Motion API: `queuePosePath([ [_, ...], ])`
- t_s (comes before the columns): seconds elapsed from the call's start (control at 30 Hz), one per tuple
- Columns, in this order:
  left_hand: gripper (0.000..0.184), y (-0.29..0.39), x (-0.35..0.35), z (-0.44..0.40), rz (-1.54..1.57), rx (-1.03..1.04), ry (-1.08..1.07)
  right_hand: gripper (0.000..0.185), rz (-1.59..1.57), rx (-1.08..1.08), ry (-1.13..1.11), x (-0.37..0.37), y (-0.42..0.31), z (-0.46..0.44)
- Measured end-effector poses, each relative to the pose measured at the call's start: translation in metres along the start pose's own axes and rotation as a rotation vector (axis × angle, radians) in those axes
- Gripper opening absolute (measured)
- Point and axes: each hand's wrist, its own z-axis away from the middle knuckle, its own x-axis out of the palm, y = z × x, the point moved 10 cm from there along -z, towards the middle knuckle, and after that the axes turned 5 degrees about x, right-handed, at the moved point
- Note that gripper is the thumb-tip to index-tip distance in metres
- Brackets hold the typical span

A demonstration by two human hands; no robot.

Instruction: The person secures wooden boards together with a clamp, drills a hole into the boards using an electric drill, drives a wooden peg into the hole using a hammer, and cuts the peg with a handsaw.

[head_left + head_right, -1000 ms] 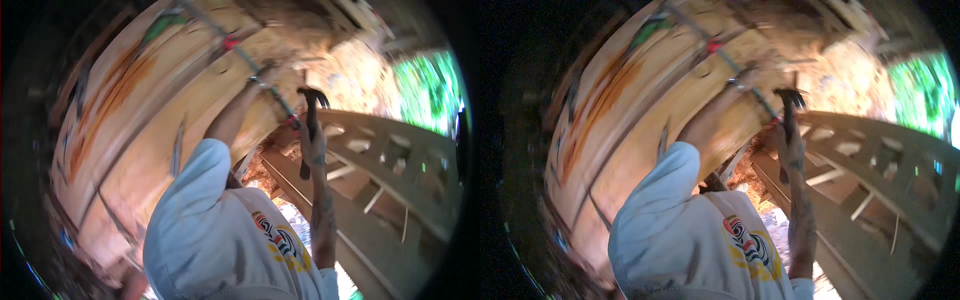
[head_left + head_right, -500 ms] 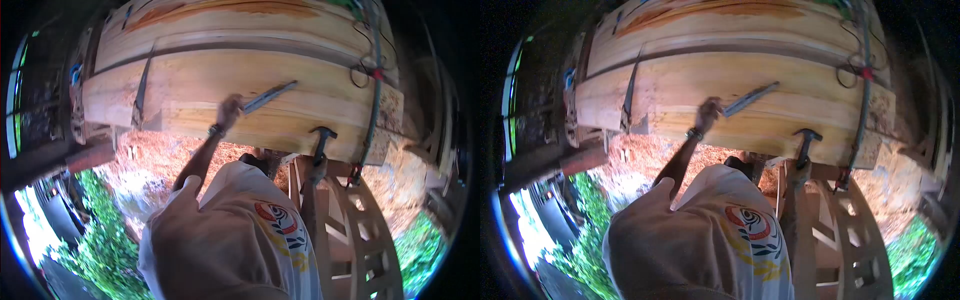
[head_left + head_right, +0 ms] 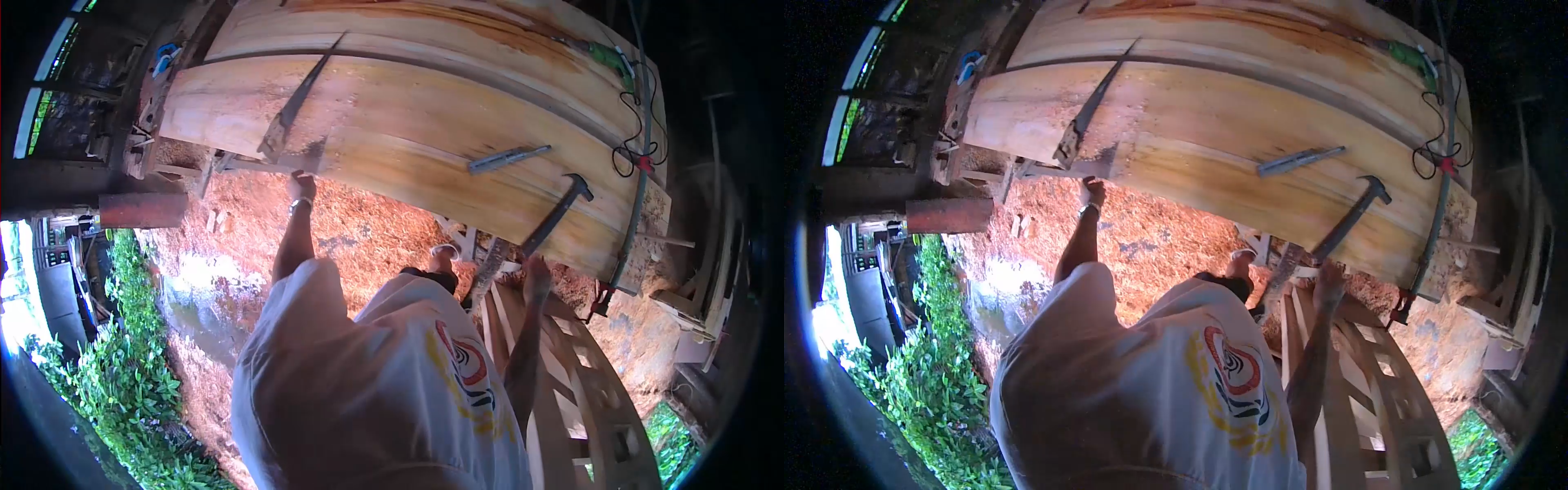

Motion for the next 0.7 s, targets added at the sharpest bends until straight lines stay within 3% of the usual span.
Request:
queuePosePath([
  [0.1,0.055,0.058,-0.033,0.026,-0.169,0.108,-0.056,0.042,0.057,0.381,-0.311,0.065,0.044,0.131],
  [0.13,0.055,0.061,-0.047,0.016,-0.193,0.145,-0.035,0.044,0.446,0.125,-0.546,0.117,0.071,0.192],
  [0.2,0.056,0.063,-0.073,0.002,-0.252,0.207,0.001,0.039,0.389,0.264,-0.758,0.145,0.089,0.287],
  [0.23,0.059,0.080,-0.092,0.002,-0.315,0.136,-0.021,0.037,0.329,0.370,-0.828,0.149,0.095,0.332],
  [0.4,0.065,0.107,-0.121,-0.038,-0.323,0.152,-0.048,0.027,-0.026,0.833,-0.727,0.141,0.085,0.459],
  [0.43,0.067,0.071,-0.110,-0.072,-0.355,0.262,0.002,0.026,-0.069,0.888,-0.698,0.140,0.078,0.478],
  [0.47,0.075,0.094,-0.102,-0.070,-0.462,0.288,-0.104,0.024,-0.103,0.939,-0.670,0.142,0.073,0.499],
  [0.57,0.067,0.119,-0.066,-0.078,-0.730,0.462,-0.254,0.021,-0.173,1.066,-0.576,0.155,0.057,0.552],
  [0.67,0.060,0.079,-0.027,-0.126,-0.392,0.744,-0.273,0.020,-0.132,1.049,-0.469,0.185,0.056,0.577],
  [0.7,0.054,0.130,-0.022,-0.089,-0.548,1.220,-0.305,0.020,-0.051,0.906,-0.416,0.191,0.053,0.563],
])
